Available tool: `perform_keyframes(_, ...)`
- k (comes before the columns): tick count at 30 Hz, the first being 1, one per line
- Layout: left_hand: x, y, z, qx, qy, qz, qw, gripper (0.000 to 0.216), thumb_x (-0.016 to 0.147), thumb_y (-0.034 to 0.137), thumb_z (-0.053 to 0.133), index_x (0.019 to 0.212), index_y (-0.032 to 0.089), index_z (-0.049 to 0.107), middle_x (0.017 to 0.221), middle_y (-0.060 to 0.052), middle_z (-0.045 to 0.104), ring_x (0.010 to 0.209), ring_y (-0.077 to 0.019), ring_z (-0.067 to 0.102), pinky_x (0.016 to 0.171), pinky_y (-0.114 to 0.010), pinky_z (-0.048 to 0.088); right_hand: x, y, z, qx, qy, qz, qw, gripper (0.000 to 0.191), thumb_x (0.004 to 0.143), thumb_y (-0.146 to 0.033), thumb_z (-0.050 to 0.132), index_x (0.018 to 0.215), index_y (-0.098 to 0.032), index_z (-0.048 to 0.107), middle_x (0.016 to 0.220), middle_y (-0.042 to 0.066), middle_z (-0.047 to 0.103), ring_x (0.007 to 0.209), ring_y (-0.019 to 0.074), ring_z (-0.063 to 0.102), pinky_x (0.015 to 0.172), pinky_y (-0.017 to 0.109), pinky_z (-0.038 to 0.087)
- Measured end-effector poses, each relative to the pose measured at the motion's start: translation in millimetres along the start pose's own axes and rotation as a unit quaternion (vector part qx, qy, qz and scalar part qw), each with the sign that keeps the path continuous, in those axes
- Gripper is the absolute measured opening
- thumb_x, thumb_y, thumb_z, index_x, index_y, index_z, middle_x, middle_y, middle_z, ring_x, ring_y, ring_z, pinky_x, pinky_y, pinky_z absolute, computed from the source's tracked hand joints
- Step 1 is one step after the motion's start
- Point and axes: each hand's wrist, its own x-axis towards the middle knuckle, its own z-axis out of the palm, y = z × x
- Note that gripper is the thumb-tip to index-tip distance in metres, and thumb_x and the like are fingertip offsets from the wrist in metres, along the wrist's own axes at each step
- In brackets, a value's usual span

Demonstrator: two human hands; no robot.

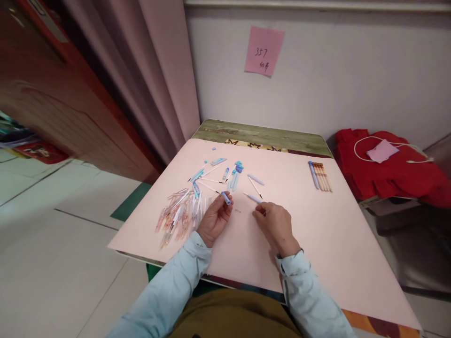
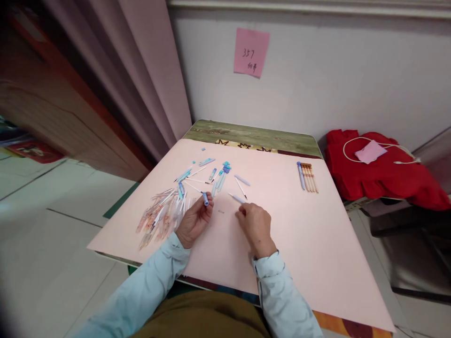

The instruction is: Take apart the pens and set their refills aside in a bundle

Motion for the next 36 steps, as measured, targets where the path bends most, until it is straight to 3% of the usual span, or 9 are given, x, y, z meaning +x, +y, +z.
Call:
perform_keyframes(8,-1,4,0,-0.075,0.015,-0.053,0.996,0.024,0.098,0.012,0.043,0.11,0.008,0.064,0.084,-0.008,0.068,0.075,-0.0081,0.07,0.063,-0.008,0.057,-2,3,15,-0.025,0.059,-0.049,0.997,0.012,0.086,-0.021,0.062,0.08,-0.023,0.071,0.081,0.001,0.069,0.068,0.0145,0.062,0.057,0.025,0.034)
perform_keyframes(11,-1,5,-2,-0.087,0.026,-0.067,0.994,0.024,0.097,0.013,0.044,0.111,0.01,0.064,0.085,-0.008,0.068,0.074,-0.0076,0.07,0.062,-0.007,0.056,-4,-3,15,0.061,0.107,-0.085,0.989,0.012,0.089,-0.022,0.06,0.084,-0.022,0.071,0.083,0.002,0.07,0.069,0.0151,0.063,0.059,0.025,0.041)
perform_keyframes(15,-1,5,-2,-0.09,0.037,-0.076,0.992,0.023,0.098,0.013,0.045,0.111,0.01,0.064,0.086,-0.008,0.069,0.073,-0.0074,0.071,0.06,-0.007,0.055,-13,-22,11,0.278,0.192,-0.168,0.926,0.014,0.093,-0.027,0.058,0.092,-0.021,0.07,0.085,0.003,0.071,0.072,0.0141,0.064,0.067,0.025,0.051)
perform_keyframes(17,-1,4,0,-0.086,0.042,-0.077,0.992,0.023,0.098,0.012,0.043,0.108,0.01,0.065,0.086,-0.007,0.069,0.074,-0.0077,0.071,0.061,-0.008,0.056,-18,-30,10,0.315,0.231,-0.202,0.898,0.013,0.094,-0.025,0.057,0.094,-0.02,0.07,0.086,0.004,0.071,0.076,0.0148,0.066,0.07,0.026,0.053)
perform_keyframes(20,-3,-3,3,-0.058,0.052,-0.071,0.994,0.023,0.096,0.009,0.044,0.1,0.009,0.066,0.087,-0.008,0.07,0.076,-0.0086,0.071,0.064,-0.009,0.057,-23,-36,9,0.297,0.271,-0.249,0.881,0.013,0.093,-0.022,0.059,0.097,-0.021,0.071,0.088,0.005,0.072,0.082,0.0155,0.067,0.075,0.028,0.055)
perform_keyframes(24,-5,-16,5,-0.004,0.052,-0.046,0.998,0.019,0.092,0.005,0.049,0.095,0.007,0.068,0.088,-0.008,0.072,0.079,-0.0095,0.071,0.068,-0.011,0.057,-23,-32,14,0.23,0.306,-0.276,0.882,0.015,0.093,-0.023,0.061,0.1,-0.023,0.074,0.092,0.005,0.073,0.084,0.0148,0.069,0.076,0.027,0.055)
perform_keyframes(30,-3,-24,3,0.031,0.043,-0.03,0.998,0.015,0.085,0.003,0.058,0.09,0.01,0.07,0.088,-0.005,0.073,0.08,-0.0089,0.071,0.073,-0.012,0.057,-20,-25,20,0.12,0.306,-0.274,0.904,0.019,0.095,-0.025,0.059,0.105,-0.027,0.075,0.093,0.004,0.075,0.086,0.0148,0.069,0.08,0.026,0.053)
perform_keyframes(36,-1,-26,0,0.073,0.023,-0.003,0.997,0.014,0.081,0.006,0.065,0.09,0.015,0.07,0.088,-0.003,0.073,0.085,-0.0112,0.071,0.078,-0.017,0.058,-19,-25,20,0.131,0.299,-0.286,0.901,0.022,0.096,-0.023,0.057,0.108,-0.027,0.075,0.094,0.005,0.074,0.088,0.015,0.069,0.08,0.026,0.052)
